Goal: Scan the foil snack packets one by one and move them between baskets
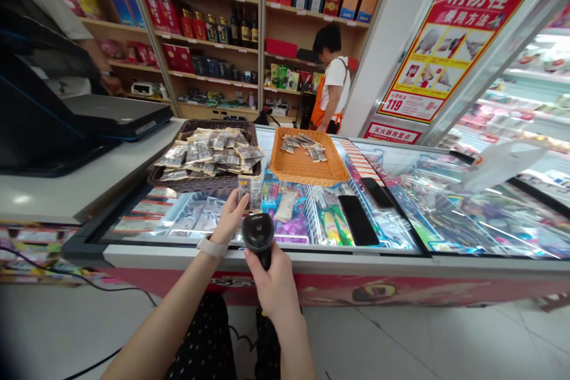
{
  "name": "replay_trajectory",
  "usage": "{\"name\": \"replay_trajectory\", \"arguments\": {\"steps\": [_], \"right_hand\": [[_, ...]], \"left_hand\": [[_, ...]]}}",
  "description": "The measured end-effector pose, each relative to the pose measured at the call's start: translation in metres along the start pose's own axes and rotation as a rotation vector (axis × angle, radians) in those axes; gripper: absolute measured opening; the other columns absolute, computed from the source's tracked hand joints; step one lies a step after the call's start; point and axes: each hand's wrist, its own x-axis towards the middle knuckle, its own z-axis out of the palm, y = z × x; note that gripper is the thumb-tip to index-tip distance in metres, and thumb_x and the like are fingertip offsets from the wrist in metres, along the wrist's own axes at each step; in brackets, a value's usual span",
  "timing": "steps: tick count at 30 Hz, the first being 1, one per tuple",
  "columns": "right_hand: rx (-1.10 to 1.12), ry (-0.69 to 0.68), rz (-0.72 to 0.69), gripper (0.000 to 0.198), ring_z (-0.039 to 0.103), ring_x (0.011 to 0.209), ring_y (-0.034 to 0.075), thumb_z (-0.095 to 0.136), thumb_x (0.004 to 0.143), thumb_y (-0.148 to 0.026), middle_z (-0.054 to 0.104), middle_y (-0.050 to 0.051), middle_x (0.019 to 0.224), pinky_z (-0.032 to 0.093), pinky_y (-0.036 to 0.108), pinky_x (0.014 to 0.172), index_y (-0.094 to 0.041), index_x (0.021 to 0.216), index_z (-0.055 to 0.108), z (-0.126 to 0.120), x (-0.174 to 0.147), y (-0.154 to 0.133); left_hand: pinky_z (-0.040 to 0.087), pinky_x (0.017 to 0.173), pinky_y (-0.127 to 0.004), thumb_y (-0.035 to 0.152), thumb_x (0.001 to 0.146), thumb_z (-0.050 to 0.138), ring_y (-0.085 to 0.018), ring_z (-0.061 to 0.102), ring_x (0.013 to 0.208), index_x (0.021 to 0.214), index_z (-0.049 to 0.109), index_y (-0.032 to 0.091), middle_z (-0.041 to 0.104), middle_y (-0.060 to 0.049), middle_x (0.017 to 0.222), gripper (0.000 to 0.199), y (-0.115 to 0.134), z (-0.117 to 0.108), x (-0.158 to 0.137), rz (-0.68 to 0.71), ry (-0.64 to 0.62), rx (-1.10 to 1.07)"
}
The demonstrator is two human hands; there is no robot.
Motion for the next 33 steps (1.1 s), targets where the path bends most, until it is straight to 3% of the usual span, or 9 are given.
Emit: {"name": "replay_trajectory", "arguments": {"steps": [5,11,21,25,29,33], "right_hand": [[0.016,0.028,0.004,0.047,0.069,0.077,0.027,0.061,0.091,-0.054,0.074,0.007,0.074,0.052,0.032,0.073,-0.011,0.103,0.075,-0.001,0.000,0.006],[0.009,0.009,0.017,0.051,0.070,0.080,0.029,0.060,0.090,-0.058,0.076,0.009,0.079,0.052,0.035,0.075,-0.012,0.103,0.075,-0.001,0.001,0.007],[0.088,0.072,-0.008,0.047,0.064,0.071,0.023,0.062,0.089,-0.055,0.073,0.007,0.078,0.051,0.032,0.072,-0.012,0.100,0.074,0.003,0.002,0.004],[0.176,0.118,-0.069,0.046,0.061,0.068,0.021,0.064,0.089,-0.057,0.071,0.005,0.075,0.050,0.032,0.071,-0.013,0.098,0.075,0.007,0.007,0.003],[0.256,0.169,-0.095,0.050,0.063,0.069,0.023,0.066,0.086,-0.063,0.071,0.005,0.074,0.050,0.031,0.067,-0.015,0.094,0.075,0.011,0.013,0.005],[0.282,0.144,-0.103,0.051,0.062,0.068,0.023,0.066,0.085,-0.065,0.070,0.004,0.071,0.050,0.030,0.066,-0.015,0.090,0.075,0.015,0.012,0.005]], "left_hand": [[0.052,0.064,-0.025,0.049,0.088,0.059,-0.018,0.064,0.081,0.111,0.057,0.020,0.068,-0.005,0.097,0.037,0.000,0.001,-0.002,-0.046,-0.027,-0.015],[0.052,0.077,-0.026,0.047,0.087,0.061,-0.016,0.063,0.084,0.105,0.060,0.020,0.066,-0.003,0.093,0.032,0.000,0.002,-0.001,0.014,-0.004,-0.001],[0.052,0.057,-0.024,0.055,0.079,0.069,-0.016,0.065,0.071,0.106,0.062,0.021,0.069,-0.003,0.090,0.045,0.003,0.003,-0.001,-0.114,0.009,-0.109],[0.050,0.053,-0.022,0.061,0.073,0.075,-0.013,0.063,0.064,0.105,0.063,0.021,0.069,-0.001,0.087,0.052,0.020,-0.008,-0.002,-0.099,0.008,-0.163],[0.054,0.069,-0.024,0.060,0.069,0.079,-0.016,0.068,0.080,0.103,0.065,0.020,0.072,-0.004,0.095,0.054,0.067,-0.038,0.037,0.108,0.120,-0.131],[0.052,0.071,-0.025,0.058,0.077,0.069,-0.018,0.066,0.083,0.098,0.065,0.017,0.071,-0.005,0.092,0.046,0.121,-0.074,0.125,0.273,0.389,0.121]]}}
